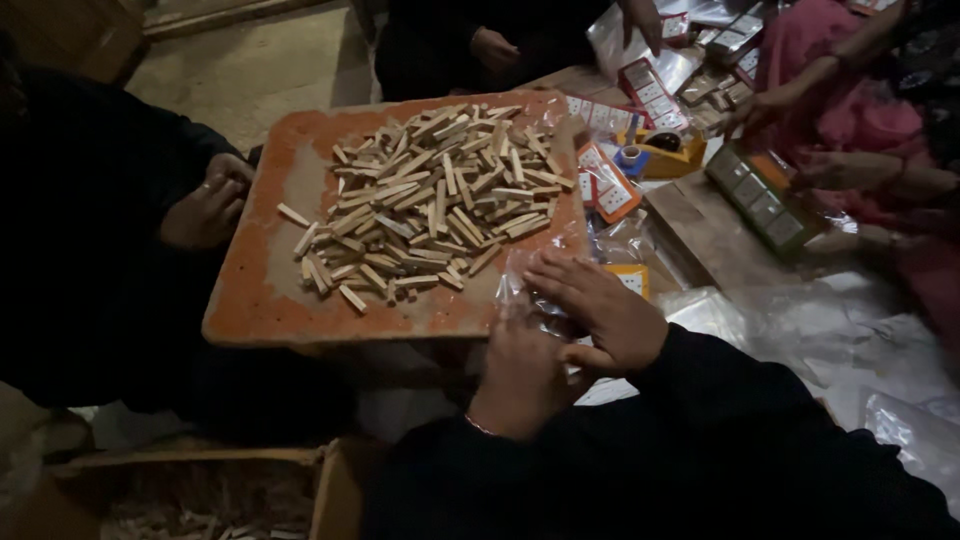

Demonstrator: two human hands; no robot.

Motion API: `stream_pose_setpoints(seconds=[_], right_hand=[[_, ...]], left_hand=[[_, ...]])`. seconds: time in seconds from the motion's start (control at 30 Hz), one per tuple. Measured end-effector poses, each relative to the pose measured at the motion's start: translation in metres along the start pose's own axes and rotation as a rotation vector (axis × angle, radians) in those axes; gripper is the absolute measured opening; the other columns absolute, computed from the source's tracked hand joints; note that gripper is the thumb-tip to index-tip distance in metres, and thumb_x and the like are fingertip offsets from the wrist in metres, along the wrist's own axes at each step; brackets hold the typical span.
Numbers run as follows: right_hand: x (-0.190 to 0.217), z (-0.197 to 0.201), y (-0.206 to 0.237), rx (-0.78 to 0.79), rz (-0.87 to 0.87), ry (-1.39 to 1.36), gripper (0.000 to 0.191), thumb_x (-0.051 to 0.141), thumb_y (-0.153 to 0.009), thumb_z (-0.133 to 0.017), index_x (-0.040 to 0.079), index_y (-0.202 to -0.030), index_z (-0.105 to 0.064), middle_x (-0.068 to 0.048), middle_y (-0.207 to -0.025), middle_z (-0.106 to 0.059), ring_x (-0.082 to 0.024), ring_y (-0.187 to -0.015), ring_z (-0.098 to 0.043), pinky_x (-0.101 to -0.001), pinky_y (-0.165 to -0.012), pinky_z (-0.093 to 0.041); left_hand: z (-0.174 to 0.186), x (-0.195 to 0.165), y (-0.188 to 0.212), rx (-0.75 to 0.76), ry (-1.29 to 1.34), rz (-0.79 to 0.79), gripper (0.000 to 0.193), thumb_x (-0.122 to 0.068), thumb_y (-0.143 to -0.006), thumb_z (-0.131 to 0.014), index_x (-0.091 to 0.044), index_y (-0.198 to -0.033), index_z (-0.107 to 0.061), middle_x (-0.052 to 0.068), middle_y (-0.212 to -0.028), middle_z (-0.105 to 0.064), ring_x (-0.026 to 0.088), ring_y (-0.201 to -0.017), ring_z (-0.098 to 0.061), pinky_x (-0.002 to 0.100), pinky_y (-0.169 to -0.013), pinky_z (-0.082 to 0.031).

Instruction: The person sits on the floor and packs wooden clothespins into a clear plastic bag, picking them one at a time from a pile on a low table and arranging them in rows inside the bag. Other people nearby handle clothespin boxes and bags.

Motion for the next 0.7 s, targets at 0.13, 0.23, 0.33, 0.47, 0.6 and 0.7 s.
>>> stream_pose_setpoints(seconds=[0.13,0.23,0.33,0.47,0.6,0.7], right_hand=[[-0.003,-0.011,-0.017,0.067,-0.082,-0.016,0.092,0.073,-0.092,-0.047,0.007,-0.157,-0.043,-0.022,-0.159,-0.047,-0.043,-0.15,-0.041,-0.0539,-0.121,-0.032],[-0.005,-0.014,-0.017,0.045,-0.167,-0.058,0.094,0.074,-0.091,-0.045,0.007,-0.157,-0.042,-0.022,-0.157,-0.048,-0.043,-0.147,-0.044,-0.0522,-0.119,-0.034],[-0.005,-0.016,-0.019,0.04,-0.199,-0.056,0.094,0.074,-0.092,-0.043,0.007,-0.157,-0.042,-0.022,-0.157,-0.048,-0.042,-0.143,-0.047,-0.052,-0.118,-0.035],[-0.003,-0.019,-0.022,0.054,-0.171,0.001,0.091,0.072,-0.094,-0.04,0.006,-0.157,-0.041,-0.022,-0.159,-0.046,-0.041,-0.142,-0.048,-0.0525,-0.117,-0.035],[-0.003,-0.023,-0.024,0.047,-0.166,0.071,0.086,0.068,-0.096,-0.044,0.006,-0.156,-0.043,-0.019,-0.159,-0.047,-0.042,-0.146,-0.046,-0.0526,-0.119,-0.035],[0.0,-0.025,-0.025,0.066,-0.201,0.107,0.087,0.068,-0.093,-0.048,0.007,-0.155,-0.044,-0.017,-0.158,-0.048,-0.039,-0.144,-0.048,-0.0532,-0.118,-0.035]], left_hand=[[0.006,0.002,0.003,0.005,0.043,0.063,0.056,-0.049,-0.075,-0.081,-0.012,-0.115,-0.071,0.012,-0.111,-0.068,0.036,-0.116,-0.059,0.059,-0.109,-0.035],[0.006,0.007,0.001,-0.005,0.051,0.031,0.055,-0.049,-0.072,-0.083,-0.011,-0.11,-0.071,0.01,-0.102,-0.067,0.034,-0.107,-0.06,0.063,-0.113,-0.029],[0.001,0.016,0.001,0.062,0.078,0.041,0.053,-0.048,-0.073,-0.084,-0.009,-0.106,-0.069,0.01,-0.098,-0.064,0.033,-0.105,-0.06,0.062,-0.118,-0.027],[0.0,0.027,0.006,0.052,0.115,0.072,0.046,-0.039,-0.075,-0.086,-0.011,-0.106,-0.066,0.008,-0.099,-0.062,0.028,-0.106,-0.06,0.059,-0.124,-0.028],[0.014,0.034,0.021,0.042,0.171,0.036,0.065,-0.038,-0.071,-0.088,-0.005,-0.12,-0.06,0.015,-0.116,-0.061,0.034,-0.121,-0.056,0.054,-0.123,-0.032],[0.032,0.041,0.029,-0.05,0.152,-0.028,0.085,-0.039,-0.067,-0.088,-0.001,-0.136,-0.055,0.022,-0.137,-0.058,0.04,-0.137,-0.048,0.053,-0.118,-0.032]])
Point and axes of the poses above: each hand's wrist, its own y-axis away from the middle knuckle, its own z-axis out of the back of the hand, x = y × z, the point moved 3 cm from there along -y, towards the middle knuckle
